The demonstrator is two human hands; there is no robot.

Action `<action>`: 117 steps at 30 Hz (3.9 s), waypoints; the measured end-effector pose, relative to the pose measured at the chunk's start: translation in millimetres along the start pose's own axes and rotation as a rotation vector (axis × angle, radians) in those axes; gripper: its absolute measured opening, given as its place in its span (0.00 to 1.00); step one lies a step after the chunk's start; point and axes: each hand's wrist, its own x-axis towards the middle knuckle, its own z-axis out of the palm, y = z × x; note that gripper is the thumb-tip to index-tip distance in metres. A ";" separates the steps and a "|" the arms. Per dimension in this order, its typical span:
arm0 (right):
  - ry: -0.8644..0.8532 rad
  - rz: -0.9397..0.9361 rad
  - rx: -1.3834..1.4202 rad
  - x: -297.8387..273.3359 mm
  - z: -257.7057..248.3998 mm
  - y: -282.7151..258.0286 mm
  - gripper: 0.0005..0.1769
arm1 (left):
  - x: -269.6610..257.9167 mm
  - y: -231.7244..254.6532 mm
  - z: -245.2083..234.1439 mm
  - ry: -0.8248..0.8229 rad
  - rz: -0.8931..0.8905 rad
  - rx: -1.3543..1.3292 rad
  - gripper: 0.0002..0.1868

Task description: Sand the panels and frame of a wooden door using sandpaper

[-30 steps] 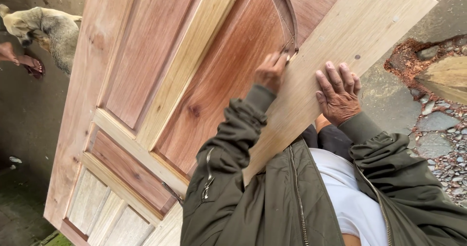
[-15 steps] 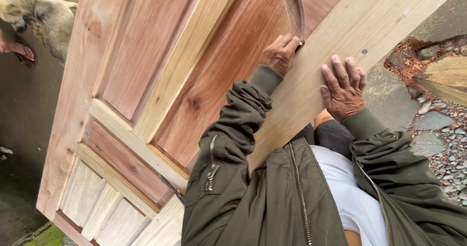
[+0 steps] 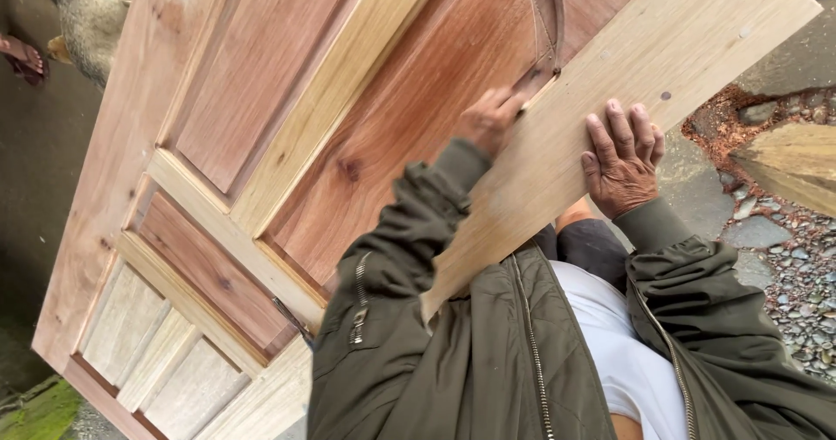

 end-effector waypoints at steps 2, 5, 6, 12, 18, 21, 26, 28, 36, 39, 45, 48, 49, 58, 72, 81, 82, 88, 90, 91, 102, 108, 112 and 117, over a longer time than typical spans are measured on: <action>-0.003 0.002 0.005 -1.0 -1.4 -1.7 0.24 | -27.2 -10.4 -3.1 0.032 0.028 0.103 0.04; 0.005 0.005 0.002 -0.5 0.2 -0.9 0.24 | -19.6 -8.9 5.1 0.019 0.028 0.141 0.05; 0.010 0.003 -0.003 -1.4 2.1 -0.5 0.24 | -11.7 -5.5 10.4 -0.026 -0.008 0.073 0.06; -0.109 0.047 -0.001 0.7 -11.7 -8.5 0.24 | 6.5 -2.4 24.6 -0.036 0.037 0.102 0.10; -0.095 0.040 -0.018 1.1 -12.9 -8.7 0.23 | -70.5 -9.5 -30.1 0.009 -0.070 0.130 0.06; -0.067 0.029 -0.014 -1.6 -10.3 -8.2 0.23 | -51.7 0.7 -24.7 0.103 0.002 0.126 0.07; -0.063 0.024 -0.019 1.3 -12.6 -8.2 0.23 | 5.4 -5.5 43.8 0.089 0.061 0.161 0.05; -0.063 0.014 -0.022 1.3 -13.0 -9.6 0.23 | 6.7 -6.1 42.1 0.158 0.070 0.163 0.09; -0.049 0.026 -0.014 0.2 -11.6 -8.4 0.23 | -53.3 2.3 -37.5 0.160 0.067 0.284 0.07; -0.048 0.040 -0.023 -2.6 -8.3 -7.5 0.23 | -21.3 0.3 -11.0 0.185 0.146 0.242 0.07; 0.001 -0.011 -0.038 0.8 -10.7 -8.5 0.23 | 3.9 -14.6 22.4 0.162 -0.229 -0.311 0.09; 0.010 -0.016 -0.025 1.5 -12.4 -9.7 0.23 | -12.8 -16.0 -32.3 0.064 -0.340 -0.427 0.03; 0.016 -0.015 -0.021 2.0 -12.7 -10.0 0.23 | -19.9 -15.2 -42.5 0.064 -0.336 -0.421 0.03; 0.050 -0.030 -0.049 -0.6 -11.7 -7.2 0.23 | -63.4 -22.4 -43.0 0.006 -0.039 0.102 0.10; 0.057 0.009 -0.100 -1.6 -7.9 -5.0 0.22 | 17.9 -26.9 15.4 0.138 0.261 0.309 0.06; 0.072 -0.006 -0.068 0.2 -8.8 -5.0 0.22 | -40.0 -33.8 -33.7 -0.036 0.208 0.322 0.10; 0.074 -0.009 -0.067 -3.5 -6.2 -4.2 0.22 | -48.5 -34.8 -37.3 -0.034 0.207 0.326 0.10; 0.072 0.036 -0.158 -2.9 -2.4 -1.0 0.23 | 2.2 -36.6 -0.4 0.006 0.299 0.329 0.05; 0.051 0.033 -0.120 -5.3 -3.2 -2.8 0.22 | 39.3 -25.4 18.6 -0.054 0.307 0.340 0.07; 0.049 0.038 -0.121 -4.5 -4.1 -2.5 0.22 | 38.6 -27.2 19.2 -0.058 0.309 0.337 0.07; 0.099 0.031 -0.108 -3.6 -1.6 -4.1 0.21 | -31.4 -44.2 -20.5 -0.082 0.305 0.311 0.10; 0.083 0.001 -0.089 -4.0 -2.4 -3.7 0.22 | 18.1 -36.5 10.5 -0.113 0.259 0.338 0.06; 0.055 -0.001 0.007 -3.6 -6.0 -8.5 0.23 | -65.3 -39.9 -49.2 0.001 0.224 0.272 0.05; -0.065 0.046 0.100 -6.4 -0.8 -0.9 0.27 | -163.0 -53.4 -109.9 -0.091 0.104 0.312 0.12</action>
